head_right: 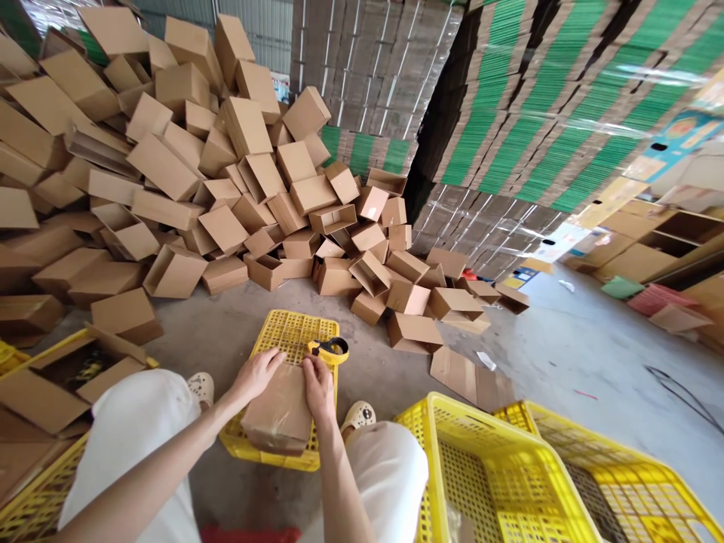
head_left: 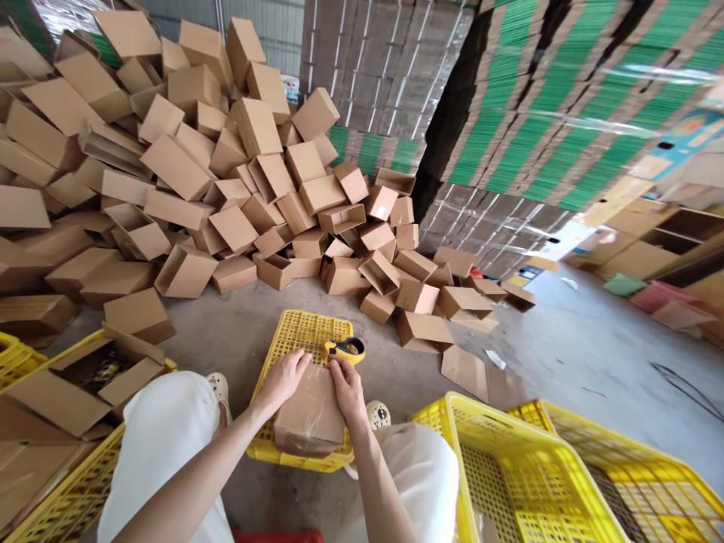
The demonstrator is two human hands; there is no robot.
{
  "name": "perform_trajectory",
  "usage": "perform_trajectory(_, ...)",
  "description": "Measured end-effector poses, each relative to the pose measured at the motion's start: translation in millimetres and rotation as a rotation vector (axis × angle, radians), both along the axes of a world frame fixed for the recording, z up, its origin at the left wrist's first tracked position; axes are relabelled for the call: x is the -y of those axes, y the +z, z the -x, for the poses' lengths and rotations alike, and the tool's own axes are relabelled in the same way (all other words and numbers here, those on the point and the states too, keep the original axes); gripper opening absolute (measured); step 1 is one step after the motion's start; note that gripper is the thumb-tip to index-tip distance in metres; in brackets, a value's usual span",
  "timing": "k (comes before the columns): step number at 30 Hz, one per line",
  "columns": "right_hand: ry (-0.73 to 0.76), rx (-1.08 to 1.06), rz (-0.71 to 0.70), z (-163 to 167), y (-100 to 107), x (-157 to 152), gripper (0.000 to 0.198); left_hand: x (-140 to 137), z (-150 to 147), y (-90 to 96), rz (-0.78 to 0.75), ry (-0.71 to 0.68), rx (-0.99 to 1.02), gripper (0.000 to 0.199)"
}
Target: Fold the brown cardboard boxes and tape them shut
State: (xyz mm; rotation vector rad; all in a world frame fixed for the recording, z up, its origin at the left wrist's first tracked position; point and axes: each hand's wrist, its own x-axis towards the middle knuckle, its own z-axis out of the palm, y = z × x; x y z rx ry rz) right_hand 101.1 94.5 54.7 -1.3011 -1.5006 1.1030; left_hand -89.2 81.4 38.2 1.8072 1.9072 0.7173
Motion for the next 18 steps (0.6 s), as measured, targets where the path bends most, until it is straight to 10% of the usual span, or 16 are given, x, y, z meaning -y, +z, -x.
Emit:
perform_trajectory(8, 0.354, -0.081, 0.232, -30.5, 18.9, 4.2, 0.050, 3.9, -0.7, -2.6, -0.001, 0.032, -0.021, 0.038)
perform_trajectory(18, 0.077, 0.148, -0.021, -2.6, 9.3, 4.7, 0.038, 4.5, 0.0, -0.9, -0.016, 0.023, -0.015, 0.038)
